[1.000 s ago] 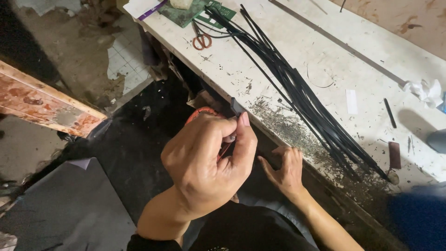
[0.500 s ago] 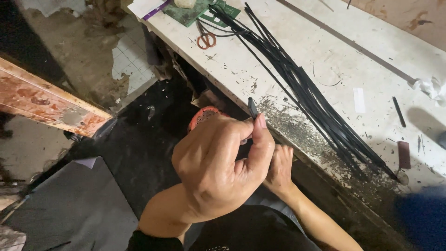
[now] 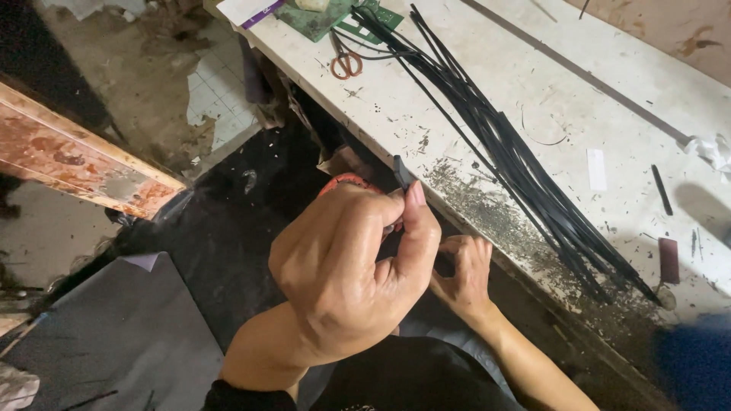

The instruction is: Applying edge paint to leather strips using an applicator and hanging them on a line to dry.

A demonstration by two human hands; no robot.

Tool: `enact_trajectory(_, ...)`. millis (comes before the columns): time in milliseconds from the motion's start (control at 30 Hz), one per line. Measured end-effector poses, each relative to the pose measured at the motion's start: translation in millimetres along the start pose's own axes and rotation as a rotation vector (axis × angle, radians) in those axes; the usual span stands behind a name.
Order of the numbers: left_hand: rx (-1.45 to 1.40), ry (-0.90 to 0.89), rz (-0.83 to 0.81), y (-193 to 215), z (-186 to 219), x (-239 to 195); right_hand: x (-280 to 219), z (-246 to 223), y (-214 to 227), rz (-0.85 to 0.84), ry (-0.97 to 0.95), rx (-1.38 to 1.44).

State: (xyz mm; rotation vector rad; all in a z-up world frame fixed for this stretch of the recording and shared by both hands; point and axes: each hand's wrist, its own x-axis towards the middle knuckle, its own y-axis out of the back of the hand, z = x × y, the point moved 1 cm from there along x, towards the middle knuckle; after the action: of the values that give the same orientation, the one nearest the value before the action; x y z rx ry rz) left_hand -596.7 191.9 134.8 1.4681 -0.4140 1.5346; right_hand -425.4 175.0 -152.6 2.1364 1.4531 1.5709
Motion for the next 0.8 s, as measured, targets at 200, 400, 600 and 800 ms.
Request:
enact_trajectory(200,0.002,0.015,-0.015,8.7,-3.6,2.4,-4.9,3.1,-4.3,0.01,0.045,-0.065)
enact_trajectory(400,0.008,0.017,-0.009,7.8,-4.6,1.8,-6.5,2.3,-13.8,0.011,0.046,-0.056)
enact_trajectory(600,0.031,0.002,-0.038,5.9,-7.1,0.0,-25.9,14.1,-40.4,-0.06,0.042,0.019)
enact_trajectory(800,0.031,0.008,-0.005,8.8,-9.8,-1.6,-7.3,2.1,-38.2,0.01,0.073,-0.051)
